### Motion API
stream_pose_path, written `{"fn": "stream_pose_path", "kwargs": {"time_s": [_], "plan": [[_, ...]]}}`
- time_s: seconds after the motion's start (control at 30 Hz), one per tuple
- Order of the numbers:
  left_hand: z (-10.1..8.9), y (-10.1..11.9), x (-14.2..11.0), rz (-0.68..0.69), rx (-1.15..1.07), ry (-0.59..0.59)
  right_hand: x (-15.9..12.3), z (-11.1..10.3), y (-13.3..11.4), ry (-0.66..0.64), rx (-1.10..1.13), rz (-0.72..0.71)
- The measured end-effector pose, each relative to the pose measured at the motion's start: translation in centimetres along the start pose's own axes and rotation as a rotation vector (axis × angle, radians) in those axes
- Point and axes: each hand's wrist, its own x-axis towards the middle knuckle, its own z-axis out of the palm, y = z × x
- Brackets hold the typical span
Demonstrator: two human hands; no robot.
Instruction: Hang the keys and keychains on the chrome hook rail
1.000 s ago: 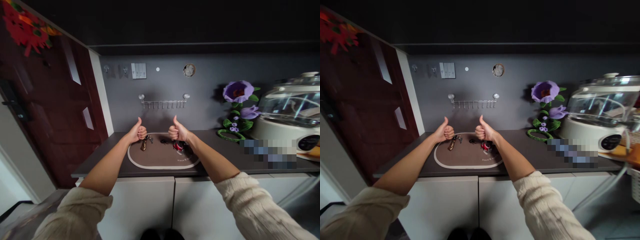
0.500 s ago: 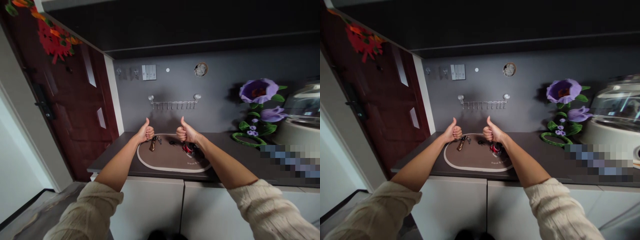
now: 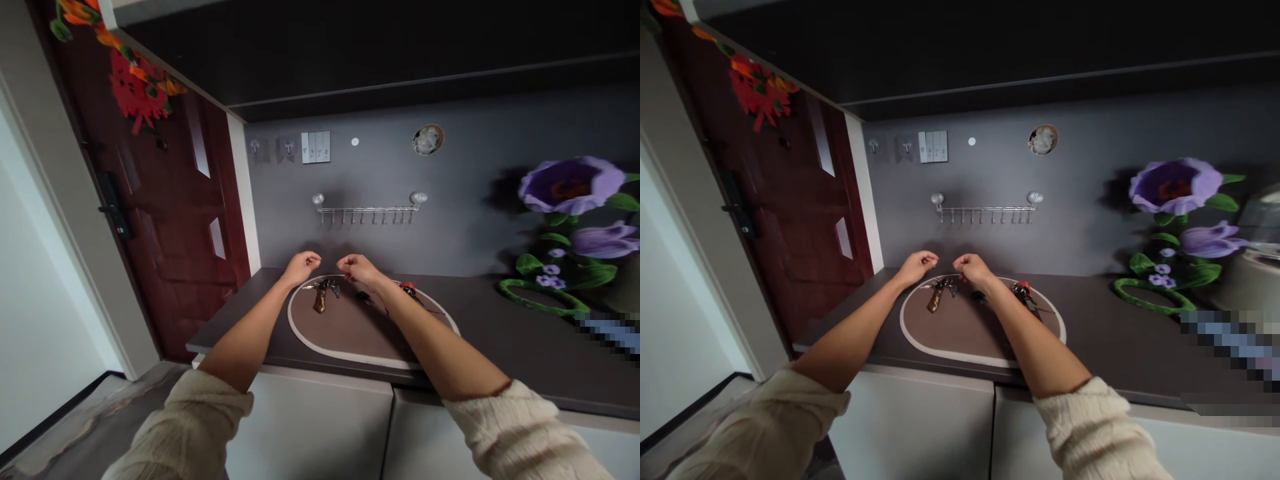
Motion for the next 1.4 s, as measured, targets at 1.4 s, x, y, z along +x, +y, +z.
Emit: {"fn": "stream_pose_path", "kwargs": {"time_s": [1.4], "plan": [[0.7,-1.3,-0.9,0.078,0.075,-0.195,0.5,1.8,3.6,-0.006,-0.593,-0.263]]}}
